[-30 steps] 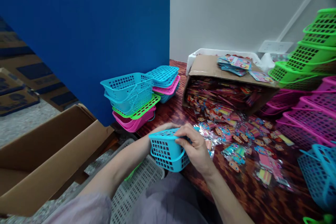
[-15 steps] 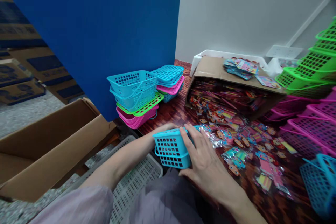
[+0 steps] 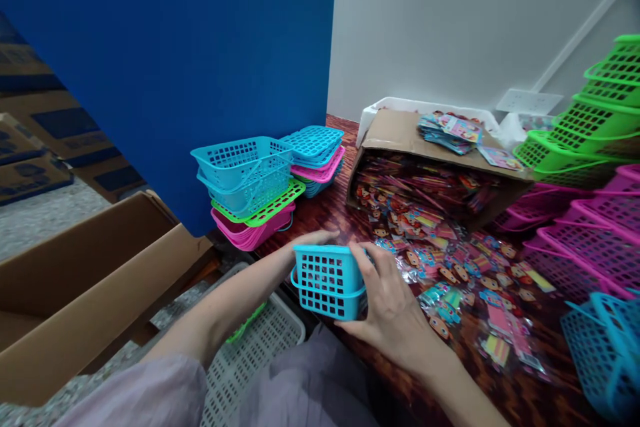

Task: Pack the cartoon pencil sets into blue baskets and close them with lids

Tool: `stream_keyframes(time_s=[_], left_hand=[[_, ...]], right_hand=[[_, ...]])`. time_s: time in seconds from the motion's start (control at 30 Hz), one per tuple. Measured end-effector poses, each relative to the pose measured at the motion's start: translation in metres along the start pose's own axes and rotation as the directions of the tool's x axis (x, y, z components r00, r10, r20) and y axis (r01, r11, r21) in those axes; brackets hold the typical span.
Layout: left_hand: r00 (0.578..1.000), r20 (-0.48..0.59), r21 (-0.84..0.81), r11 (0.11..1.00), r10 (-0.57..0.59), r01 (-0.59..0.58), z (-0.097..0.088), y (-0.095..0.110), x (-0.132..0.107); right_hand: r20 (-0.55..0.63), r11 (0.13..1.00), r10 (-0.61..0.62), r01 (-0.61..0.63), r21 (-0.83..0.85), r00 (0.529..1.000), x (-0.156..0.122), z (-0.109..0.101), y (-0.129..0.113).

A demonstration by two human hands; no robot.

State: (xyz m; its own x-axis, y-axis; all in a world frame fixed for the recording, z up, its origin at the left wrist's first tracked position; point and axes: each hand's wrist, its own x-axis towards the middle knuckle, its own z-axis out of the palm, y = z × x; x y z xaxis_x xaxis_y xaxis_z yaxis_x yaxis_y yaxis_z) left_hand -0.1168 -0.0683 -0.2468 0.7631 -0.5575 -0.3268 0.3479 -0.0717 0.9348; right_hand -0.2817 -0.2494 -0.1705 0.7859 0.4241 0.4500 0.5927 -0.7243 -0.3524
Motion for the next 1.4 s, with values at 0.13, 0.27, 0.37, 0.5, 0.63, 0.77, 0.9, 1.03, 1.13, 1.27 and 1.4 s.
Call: stream_keyframes(time_s=[0.13,0.27,0.37,0.5,0.63,0.77,0.9,1.03,1.13,1.27,1.4], left_hand=[[0.999,-0.037,0.14,0.99,0.01,-0.005,0.0,0.043,-0.022],[0.95,-0.007,0.38,0.88,0.312,-0.286,0.029,0.078,-0.072],[0.836,0.104,0.662,0.59,0.539,-0.463,0.056,0.081,-0.097],[0.806,0.182,0.711,0.491,0.563,-0.504,0.062,0.073,-0.104],[0.787,0.009,0.689,0.566,0.617,-0.452,0.058,0.062,-0.1],[0.715,-0.167,0.648,0.623,0.678,-0.439,0.059,0.049,-0.094],[0.732,-0.186,0.571,0.678,0.656,-0.462,0.047,0.039,-0.092],[0.83,-0.157,0.456,0.785,0.535,-0.42,0.031,0.024,-0.096],[0.818,-0.265,0.383,0.834,0.511,-0.397,0.032,0.002,-0.093],[0.757,-0.407,0.293,0.858,0.51,-0.421,0.043,-0.033,-0.08],[0.69,-0.494,0.271,0.848,0.529,-0.456,0.051,-0.053,-0.069]], right_hand=[[-0.098,0.984,0.164,-0.169,-0.048,0.982,-0.003,-0.001,0.004],[-0.158,0.957,0.275,-0.285,-0.046,0.949,0.002,0.005,0.003],[-0.092,0.965,0.261,-0.26,0.025,0.961,0.006,0.012,0.005],[-0.024,0.965,0.247,-0.243,0.102,0.969,0.008,0.015,0.013],[0.053,0.939,0.192,-0.199,0.279,0.98,0.018,0.004,0.021],[0.044,0.848,0.216,-0.21,0.488,0.975,0.034,0.006,0.027],[-0.01,0.844,0.248,-0.211,0.494,0.969,0.041,0.023,0.03],[-0.017,0.84,0.22,-0.18,0.511,0.975,0.045,0.035,0.036],[-0.04,0.884,0.211,-0.173,0.434,0.977,0.05,0.042,0.037],[-0.08,0.979,0.142,-0.128,0.16,0.987,0.053,0.057,0.035],[-0.061,0.997,0.079,-0.077,0.029,0.995,0.051,0.066,0.037]])
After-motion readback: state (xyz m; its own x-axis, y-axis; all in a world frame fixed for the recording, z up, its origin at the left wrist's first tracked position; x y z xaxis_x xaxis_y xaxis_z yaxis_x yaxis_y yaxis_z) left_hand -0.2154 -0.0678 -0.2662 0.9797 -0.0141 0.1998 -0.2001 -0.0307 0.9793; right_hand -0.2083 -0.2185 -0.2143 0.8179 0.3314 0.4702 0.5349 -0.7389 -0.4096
